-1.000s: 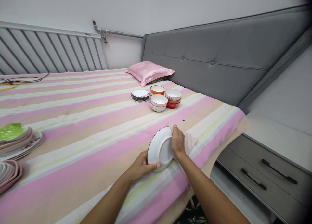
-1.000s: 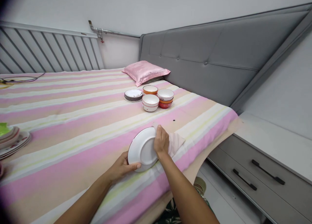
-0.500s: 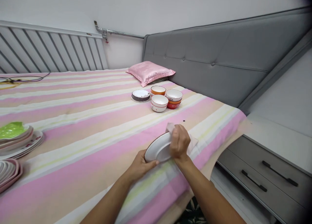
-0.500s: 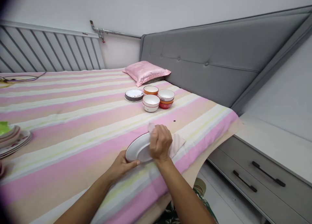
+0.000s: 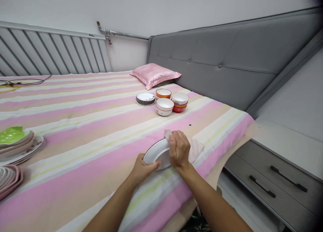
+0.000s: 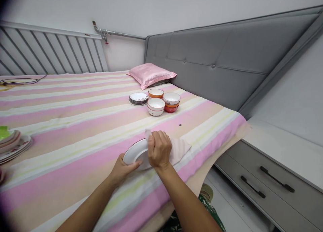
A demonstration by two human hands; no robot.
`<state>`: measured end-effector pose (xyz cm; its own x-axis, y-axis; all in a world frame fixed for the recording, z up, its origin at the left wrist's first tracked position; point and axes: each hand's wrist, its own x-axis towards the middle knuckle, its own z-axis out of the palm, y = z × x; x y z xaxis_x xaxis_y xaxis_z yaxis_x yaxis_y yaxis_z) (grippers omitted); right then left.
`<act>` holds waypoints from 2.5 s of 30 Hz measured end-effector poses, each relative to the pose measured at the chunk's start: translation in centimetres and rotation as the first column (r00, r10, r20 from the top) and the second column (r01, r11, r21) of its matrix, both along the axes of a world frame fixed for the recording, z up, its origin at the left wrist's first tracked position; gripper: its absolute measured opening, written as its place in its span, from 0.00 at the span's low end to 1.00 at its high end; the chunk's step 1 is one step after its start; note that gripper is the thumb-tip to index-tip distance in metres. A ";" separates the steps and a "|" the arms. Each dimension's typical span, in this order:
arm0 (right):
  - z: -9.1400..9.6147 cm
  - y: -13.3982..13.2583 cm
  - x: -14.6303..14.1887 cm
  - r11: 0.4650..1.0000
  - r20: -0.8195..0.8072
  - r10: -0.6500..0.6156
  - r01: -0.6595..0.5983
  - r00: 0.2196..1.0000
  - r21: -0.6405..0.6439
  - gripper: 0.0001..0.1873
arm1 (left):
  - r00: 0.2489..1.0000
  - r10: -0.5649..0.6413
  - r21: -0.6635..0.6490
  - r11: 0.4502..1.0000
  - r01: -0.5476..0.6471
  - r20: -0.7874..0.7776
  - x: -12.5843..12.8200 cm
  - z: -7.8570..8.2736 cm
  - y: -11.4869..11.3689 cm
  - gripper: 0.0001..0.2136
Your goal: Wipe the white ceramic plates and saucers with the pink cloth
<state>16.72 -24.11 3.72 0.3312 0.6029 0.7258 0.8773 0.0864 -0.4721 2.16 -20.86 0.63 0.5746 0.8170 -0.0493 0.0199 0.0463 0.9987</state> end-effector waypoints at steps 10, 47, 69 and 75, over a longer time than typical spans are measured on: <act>-4.0 1.5 0.7 0.994 -0.731 -0.096 0.104 0.676 -0.034 0.21 | 0.996 0.091 -0.060 0.994 -0.090 0.009 -0.1 -0.2 0.0 0.16; -3.5 1.6 0.0 0.996 -0.641 0.017 0.045 0.767 0.081 0.23 | 0.990 0.137 -0.014 0.990 -0.137 -0.023 0.0 0.1 0.3 0.15; 0.5 0.5 -1.0 0.994 0.405 0.020 -0.061 0.914 0.088 0.15 | 0.989 0.146 0.096 0.984 -0.148 0.035 -0.1 -0.2 0.7 0.10; -0.2 0.8 -0.7 0.997 0.243 -0.006 -0.012 0.970 0.072 0.15 | 0.991 0.130 0.112 0.985 -0.131 0.010 0.1 -0.2 0.5 0.07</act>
<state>16.06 -23.31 3.50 0.1383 0.5467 0.8258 0.9645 0.1151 -0.2377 2.27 -20.31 0.46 0.4628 0.8852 0.0480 0.0185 -0.0637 0.9978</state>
